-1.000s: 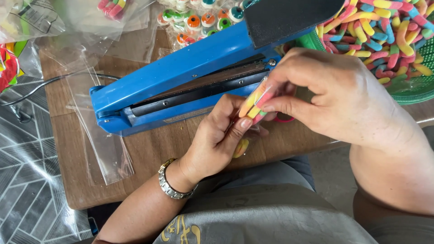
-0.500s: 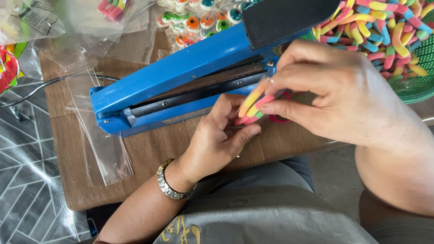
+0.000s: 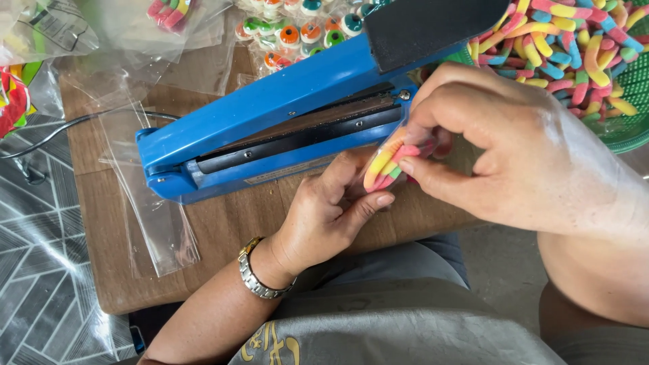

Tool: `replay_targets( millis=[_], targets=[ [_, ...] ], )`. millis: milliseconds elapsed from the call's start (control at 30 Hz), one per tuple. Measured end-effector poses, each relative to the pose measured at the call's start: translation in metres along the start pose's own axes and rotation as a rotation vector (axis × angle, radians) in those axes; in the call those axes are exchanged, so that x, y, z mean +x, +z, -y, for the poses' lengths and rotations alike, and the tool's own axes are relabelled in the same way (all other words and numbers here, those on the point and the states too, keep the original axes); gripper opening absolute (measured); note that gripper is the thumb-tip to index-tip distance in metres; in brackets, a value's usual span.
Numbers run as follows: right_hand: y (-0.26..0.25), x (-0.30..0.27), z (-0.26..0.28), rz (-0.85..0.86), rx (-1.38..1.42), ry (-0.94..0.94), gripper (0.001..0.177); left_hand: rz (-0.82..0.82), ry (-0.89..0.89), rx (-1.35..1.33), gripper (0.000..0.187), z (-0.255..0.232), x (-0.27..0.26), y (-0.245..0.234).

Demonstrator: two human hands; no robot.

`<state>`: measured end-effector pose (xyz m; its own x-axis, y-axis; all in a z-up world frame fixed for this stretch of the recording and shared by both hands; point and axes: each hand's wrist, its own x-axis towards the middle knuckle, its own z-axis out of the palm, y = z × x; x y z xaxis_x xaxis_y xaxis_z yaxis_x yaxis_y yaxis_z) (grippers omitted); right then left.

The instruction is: Packaging gummy worm candies into small plastic bags and sealing them using a manual heat sealer.

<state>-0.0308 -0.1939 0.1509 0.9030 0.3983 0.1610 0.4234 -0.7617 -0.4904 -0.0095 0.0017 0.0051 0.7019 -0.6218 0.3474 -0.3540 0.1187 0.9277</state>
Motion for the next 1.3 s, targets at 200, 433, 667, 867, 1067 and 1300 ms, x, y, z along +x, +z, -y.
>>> replay_targets(
  millis=[200, 433, 667, 867, 1067, 1300],
  targets=[
    [0.009, -0.005, 0.005, -0.058, -0.143, 0.014, 0.023, -0.021, 0.013, -0.129, 0.025, -0.001, 0.000, 0.002],
    [0.017, 0.000, 0.005, -0.018, -0.023, -0.036, 0.017, -0.047, 0.010, -0.210, 0.017, -0.009, 0.002, 0.002],
    [0.024, 0.008, 0.001, -0.057, 0.023, -0.072, 0.019, -0.112, 0.022, -0.102, 0.018, -0.002, 0.000, -0.001],
    [0.037, 0.007, 0.006, -0.155, 0.063, 0.008, 0.017, -0.125, -0.012, -0.160, 0.027, -0.003, -0.002, 0.000],
    [0.028, -0.003, 0.008, -0.117, 0.183, -0.073, 0.007, -0.073, -0.005, -0.041, 0.012, -0.031, 0.002, -0.001],
    [0.031, -0.023, 0.009, -0.312, 0.229, -0.067, 0.014, -0.052, 0.078, 0.082, 0.006, -0.043, 0.003, 0.007]
  ],
)
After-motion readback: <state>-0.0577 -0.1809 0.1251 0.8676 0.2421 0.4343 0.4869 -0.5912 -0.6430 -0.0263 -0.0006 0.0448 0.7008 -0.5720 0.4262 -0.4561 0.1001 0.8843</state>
